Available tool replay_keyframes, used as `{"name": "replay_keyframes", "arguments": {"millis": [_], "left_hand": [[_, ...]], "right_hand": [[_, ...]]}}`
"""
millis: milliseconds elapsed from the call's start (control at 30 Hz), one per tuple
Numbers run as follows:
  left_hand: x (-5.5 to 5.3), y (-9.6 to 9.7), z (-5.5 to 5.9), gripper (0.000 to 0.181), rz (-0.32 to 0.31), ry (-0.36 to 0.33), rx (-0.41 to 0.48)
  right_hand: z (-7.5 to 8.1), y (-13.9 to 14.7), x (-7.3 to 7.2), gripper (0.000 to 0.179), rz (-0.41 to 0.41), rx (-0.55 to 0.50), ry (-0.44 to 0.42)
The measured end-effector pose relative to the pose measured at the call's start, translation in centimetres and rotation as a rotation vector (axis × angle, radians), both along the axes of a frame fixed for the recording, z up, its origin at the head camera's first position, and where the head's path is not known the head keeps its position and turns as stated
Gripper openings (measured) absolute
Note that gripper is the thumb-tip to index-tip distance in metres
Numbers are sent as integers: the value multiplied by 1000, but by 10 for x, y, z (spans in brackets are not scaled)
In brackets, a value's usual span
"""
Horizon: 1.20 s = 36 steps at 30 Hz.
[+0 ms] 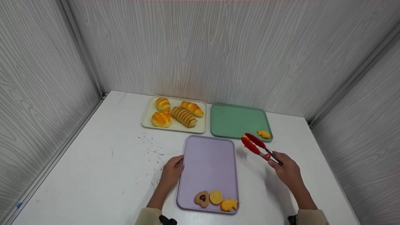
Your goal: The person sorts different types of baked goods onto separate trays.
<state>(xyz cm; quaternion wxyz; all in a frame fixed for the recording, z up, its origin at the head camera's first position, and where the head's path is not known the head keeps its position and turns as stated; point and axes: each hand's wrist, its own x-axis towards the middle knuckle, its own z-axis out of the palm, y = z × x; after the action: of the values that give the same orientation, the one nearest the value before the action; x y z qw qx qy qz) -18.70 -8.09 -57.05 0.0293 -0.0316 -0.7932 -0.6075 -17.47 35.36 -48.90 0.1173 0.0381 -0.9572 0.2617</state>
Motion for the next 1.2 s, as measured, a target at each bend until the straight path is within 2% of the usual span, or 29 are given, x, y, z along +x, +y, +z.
{"name": "replay_keyframes", "arguments": {"millis": [300, 600, 733, 900, 1067, 1200], "left_hand": [[1, -2, 0, 39, 9, -13, -4], [1, -1, -1, 38, 12, 6, -15], [1, 0, -2, 39, 3, -11, -9], [1, 1, -2, 39, 6, -36, 2], [1, 1, -1, 38, 21, -35, -7], [0, 0, -2, 38, 26, -23, -29]], "right_hand": [[-9, 6, -47, 51, -108, -74, -56], [-27, 1, -76, 37, -181, -66, -63], [-33, 0, -80, 42, -197, -62, -122], [-34, 1, -81, 58, -187, -89, -178], [-30, 2, -78, 62, -168, -107, -183], [-27, 1, -70, 58, -163, -108, -168]]}}
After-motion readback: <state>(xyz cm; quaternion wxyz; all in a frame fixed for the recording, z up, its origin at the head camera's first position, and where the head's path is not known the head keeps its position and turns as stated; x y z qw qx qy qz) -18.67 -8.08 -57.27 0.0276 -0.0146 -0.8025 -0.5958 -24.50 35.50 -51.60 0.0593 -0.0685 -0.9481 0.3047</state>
